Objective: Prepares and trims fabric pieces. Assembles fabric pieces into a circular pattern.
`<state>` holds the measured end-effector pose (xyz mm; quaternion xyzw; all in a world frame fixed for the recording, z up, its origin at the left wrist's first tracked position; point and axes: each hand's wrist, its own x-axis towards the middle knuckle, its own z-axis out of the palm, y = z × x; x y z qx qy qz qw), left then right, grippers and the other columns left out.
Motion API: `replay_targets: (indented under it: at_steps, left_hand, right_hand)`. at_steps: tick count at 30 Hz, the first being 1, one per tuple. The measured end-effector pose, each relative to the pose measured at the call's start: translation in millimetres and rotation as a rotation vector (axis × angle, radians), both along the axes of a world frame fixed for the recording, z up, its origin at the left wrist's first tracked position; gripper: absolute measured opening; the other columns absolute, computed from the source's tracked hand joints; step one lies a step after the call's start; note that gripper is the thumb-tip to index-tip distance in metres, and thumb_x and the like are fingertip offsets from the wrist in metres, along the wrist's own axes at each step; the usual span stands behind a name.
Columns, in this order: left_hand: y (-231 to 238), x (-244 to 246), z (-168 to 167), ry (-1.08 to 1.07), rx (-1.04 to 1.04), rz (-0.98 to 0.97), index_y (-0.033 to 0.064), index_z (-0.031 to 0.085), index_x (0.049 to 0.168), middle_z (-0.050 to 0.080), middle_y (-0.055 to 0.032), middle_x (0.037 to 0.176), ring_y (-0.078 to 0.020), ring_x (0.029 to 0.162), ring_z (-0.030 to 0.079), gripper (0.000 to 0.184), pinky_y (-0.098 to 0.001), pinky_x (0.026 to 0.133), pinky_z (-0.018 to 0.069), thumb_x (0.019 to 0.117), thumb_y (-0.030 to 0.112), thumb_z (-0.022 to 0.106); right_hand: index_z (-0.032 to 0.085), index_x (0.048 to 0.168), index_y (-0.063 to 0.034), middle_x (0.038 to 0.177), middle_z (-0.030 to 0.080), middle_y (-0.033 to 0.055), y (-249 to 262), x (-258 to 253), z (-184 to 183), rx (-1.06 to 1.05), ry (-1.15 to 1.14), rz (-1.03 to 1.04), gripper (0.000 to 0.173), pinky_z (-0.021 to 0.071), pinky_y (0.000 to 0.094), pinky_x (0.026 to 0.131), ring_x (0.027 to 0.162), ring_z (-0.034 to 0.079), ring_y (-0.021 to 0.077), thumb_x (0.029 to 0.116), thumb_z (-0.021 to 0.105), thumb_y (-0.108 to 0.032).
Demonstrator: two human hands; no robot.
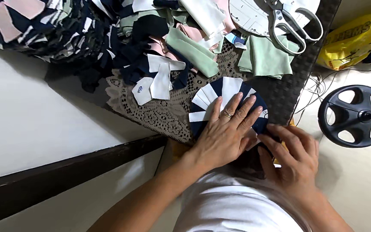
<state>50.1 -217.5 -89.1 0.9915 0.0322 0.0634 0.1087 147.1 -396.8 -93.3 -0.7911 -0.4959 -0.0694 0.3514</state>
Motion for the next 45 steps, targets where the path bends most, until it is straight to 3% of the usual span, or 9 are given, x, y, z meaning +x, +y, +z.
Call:
replay_targets:
  at_steps: [6, 9, 19, 24, 30, 34, 37, 42, 45]
  left_hand:
    - [9.4, 0.6, 3.3, 0.033, -0.004, -0.073, 0.0158, 0.043, 0.157, 0.033, -0.0103, 0.166, -0.0319, 0.156, 0.022, 0.063, -0.0662, 0.121, 0.0104, 0.1072, 0.051, 0.029]
    - [11.0, 0.3, 6.8, 0.035, -0.066, -0.075, 0.0149, 0.044, 0.157, 0.034, -0.0099, 0.166, -0.0308, 0.156, 0.022, 0.058, -0.0655, 0.121, 0.0098, 0.1080, 0.043, 0.030]
    - [-12.0, 2.5, 1.5, 0.016, 0.002, 0.135, 0.0131, 0.042, 0.157, 0.032, -0.0134, 0.166, -0.0337, 0.156, 0.022, 0.062, -0.0680, 0.120, 0.0118, 0.1070, 0.048, 0.033]
    - [-4.3, 0.1, 13.6, -0.048, -0.122, 0.173, 0.0136, 0.049, 0.154, 0.040, -0.0116, 0.163, -0.0323, 0.153, 0.030, 0.057, -0.0653, 0.121, 0.0174, 0.1071, 0.045, 0.038]
    - [73.4, -31.0, 53.1, -0.158, -0.088, 0.581, 0.0036, 0.070, 0.125, 0.066, -0.0167, 0.131, -0.0369, 0.125, 0.060, 0.029, -0.0576, 0.103, 0.0469, 0.0983, 0.013, 0.061]
    - [94.4, -49.8, 60.2, -0.100, -0.048, 0.749, -0.0002, 0.072, 0.102, 0.070, -0.0190, 0.106, -0.0396, 0.104, 0.066, 0.020, -0.0580, 0.090, 0.0512, 0.0936, 0.017, 0.071]
    - [96.5, -44.0, 52.1, -0.025, -0.032, 0.793, -0.0022, 0.070, 0.099, 0.069, -0.0209, 0.100, -0.0409, 0.098, 0.066, 0.027, -0.0580, 0.084, 0.0528, 0.0929, 0.023, 0.074]
    - [98.0, -39.8, 45.6, -0.031, -0.049, 0.821, -0.0017, 0.070, 0.090, 0.069, -0.0188, 0.092, -0.0369, 0.088, 0.068, 0.011, -0.0545, 0.075, 0.0546, 0.0937, 0.008, 0.067]
    - [103.4, -44.2, 52.2, -0.026, -0.195, 0.875, -0.0013, 0.071, 0.095, 0.068, -0.0170, 0.091, -0.0308, 0.080, 0.066, 0.012, -0.0519, 0.073, 0.0543, 0.0973, 0.008, 0.065]
  right_hand:
    - [0.077, 0.110, -0.0237, 0.128, 0.068, 0.0120, -3.3, 15.1, -21.8, 0.038, 0.034, 0.024, 0.021, 0.0378, 0.0452, 0.097, 0.121, 0.055, 0.0303, 0.1005, 0.058, -0.025]
    - [0.077, 0.111, -0.0248, 0.132, 0.066, 0.0120, -4.7, 17.5, -27.6, 0.085, 0.067, 0.048, 0.022, 0.0370, 0.0438, 0.098, 0.124, 0.053, 0.0288, 0.1000, 0.058, -0.022]
    - [0.073, 0.114, -0.0266, 0.130, 0.065, 0.0116, -3.8, 17.5, -29.5, 0.108, 0.070, 0.055, 0.021, 0.0370, 0.0407, 0.105, 0.125, 0.053, 0.0279, 0.1012, 0.057, -0.024]
    - [0.069, 0.123, -0.0261, 0.135, 0.060, 0.0103, -4.9, 18.7, -20.8, 0.128, 0.048, 0.065, 0.025, 0.0320, 0.0394, 0.111, 0.131, 0.048, 0.0258, 0.1024, 0.055, -0.027]
    - [0.069, 0.116, -0.0222, 0.132, 0.062, 0.0089, -1.5, 16.7, -16.5, 0.146, 0.008, 0.080, 0.020, 0.0325, 0.0386, 0.110, 0.130, 0.049, 0.0247, 0.1030, 0.055, -0.026]
    - [0.070, 0.114, -0.0220, 0.129, 0.063, 0.0088, 1.2, 11.3, -16.7, 0.150, -0.001, 0.080, 0.018, 0.0338, 0.0390, 0.108, 0.128, 0.050, 0.0253, 0.1025, 0.056, -0.024]
    - [0.069, 0.113, -0.0223, 0.129, 0.064, 0.0071, 5.1, 5.7, -15.3, 0.163, -0.008, 0.082, 0.017, 0.0350, 0.0382, 0.107, 0.128, 0.051, 0.0239, 0.1021, 0.056, -0.024]
    - [0.069, 0.114, -0.0238, 0.131, 0.064, 0.0034, 8.8, -2.3, -6.9, 0.196, -0.019, 0.092, 0.018, 0.0348, 0.0396, 0.108, 0.130, 0.051, 0.0219, 0.1024, 0.055, -0.024]
    - [0.069, 0.115, -0.0247, 0.128, 0.065, 0.0020, 15.1, -7.7, -0.8, 0.202, -0.004, 0.125, 0.020, 0.0362, 0.0394, 0.107, 0.128, 0.052, 0.0214, 0.1029, 0.054, -0.026]
